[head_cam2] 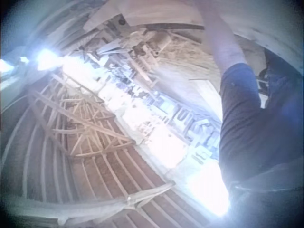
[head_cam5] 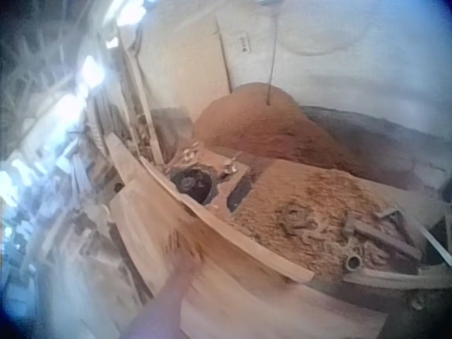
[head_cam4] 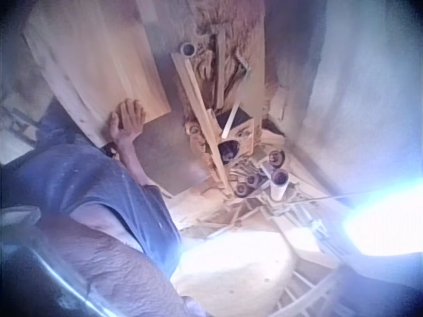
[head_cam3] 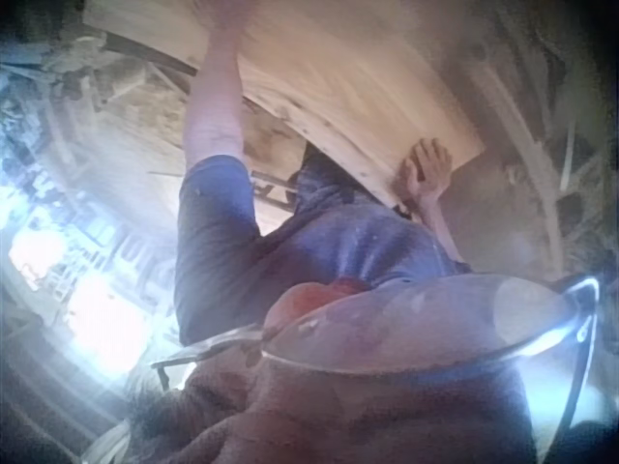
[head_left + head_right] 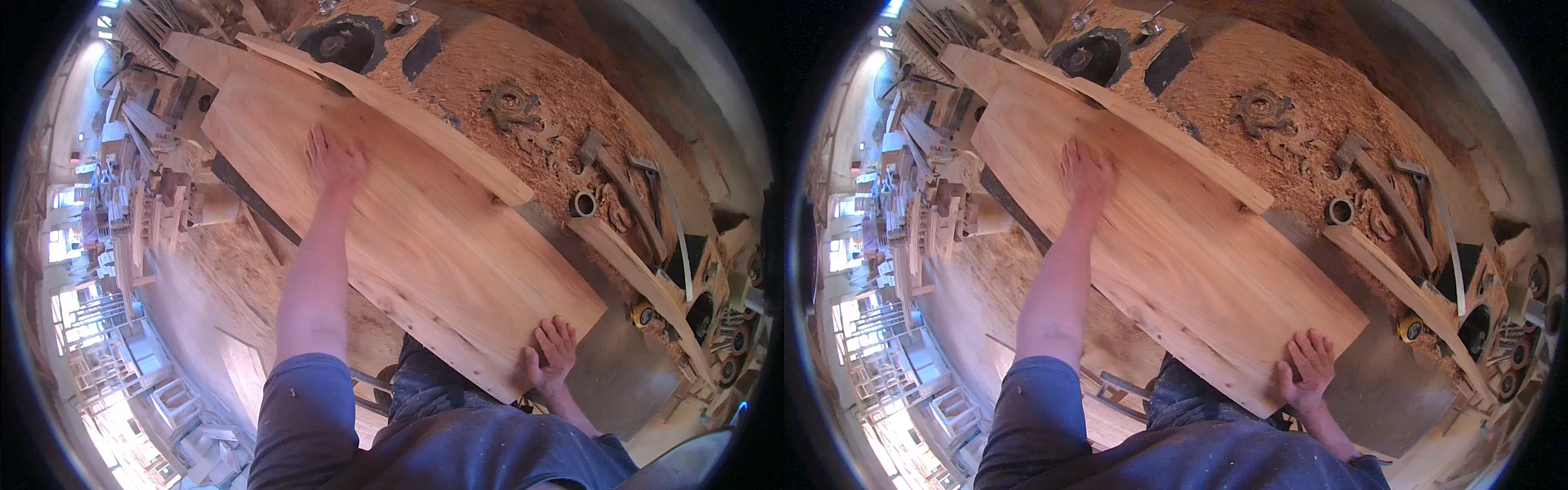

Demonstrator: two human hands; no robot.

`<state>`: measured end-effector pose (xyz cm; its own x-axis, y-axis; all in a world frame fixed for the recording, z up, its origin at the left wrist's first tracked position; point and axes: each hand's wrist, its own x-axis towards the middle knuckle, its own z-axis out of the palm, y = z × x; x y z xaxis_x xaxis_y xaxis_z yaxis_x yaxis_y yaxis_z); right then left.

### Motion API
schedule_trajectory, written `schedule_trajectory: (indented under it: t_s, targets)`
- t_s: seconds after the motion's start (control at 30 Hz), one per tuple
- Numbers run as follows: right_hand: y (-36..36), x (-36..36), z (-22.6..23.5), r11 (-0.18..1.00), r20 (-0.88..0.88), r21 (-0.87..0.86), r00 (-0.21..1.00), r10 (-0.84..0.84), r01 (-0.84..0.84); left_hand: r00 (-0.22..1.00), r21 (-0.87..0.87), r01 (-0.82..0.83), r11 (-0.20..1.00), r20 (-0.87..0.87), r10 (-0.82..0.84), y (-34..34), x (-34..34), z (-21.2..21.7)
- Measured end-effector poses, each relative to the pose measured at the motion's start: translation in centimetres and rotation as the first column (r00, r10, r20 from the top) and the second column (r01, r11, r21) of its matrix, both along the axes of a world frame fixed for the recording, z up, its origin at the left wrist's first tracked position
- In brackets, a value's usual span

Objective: The person feeds large wooden planks over a jointer machine to smooth their surfaces and edges, then stacks the finished planks on a metal frame.

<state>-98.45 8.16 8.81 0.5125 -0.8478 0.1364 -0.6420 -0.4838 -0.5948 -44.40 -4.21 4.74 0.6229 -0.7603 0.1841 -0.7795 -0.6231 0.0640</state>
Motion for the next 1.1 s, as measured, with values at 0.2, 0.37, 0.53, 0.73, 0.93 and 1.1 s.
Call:
schedule_trajectory:
  t_s: [0.2,0.37,0.53,0.73,0.93,1.1]
  targets:
    - [-0.6,2.7,-0.3,0.999,0.001,-0.03,1.0,0.01,-0.01,1.0,-0.027,0.011,1.0,0.012,-0.011,-0.6,2.7,0.2]
    - [-0.9,5.0,-0.3,1.0,0.0,-0.009,1.0,0.01,-0.01,1.0,-0.026,0.005,1.0,0.031,-0.004,-1.0,4.8,0.1]
    - [-1.2,7.2,-0.3,0.999,0.019,-0.036,1.0,0.001,0.0,1.0,-0.008,-0.02,1.0,0.006,0.02,-1.6,7.2,0.0]
    - [-1.4,8.9,-0.1,0.997,0.059,-0.075,0.998,0.002,0.002,1.0,-0.042,-0.021,0.999,-0.002,0.021,-1.4,8.4,0.0]
    - [-1.5,8.6,0.3,0.989,0.059,-0.125,0.995,0.085,-0.077,0.993,-0.016,0.11,0.994,0.031,-0.11,5.3,3.7,0.3]
    - [-2.6,7.3,0.4,0.971,0.024,-0.158,0.983,0.184,-0.178,0.983,-0.011,-0.098,0.995,-0.157,0.095,13.2,-4.9,2.3]
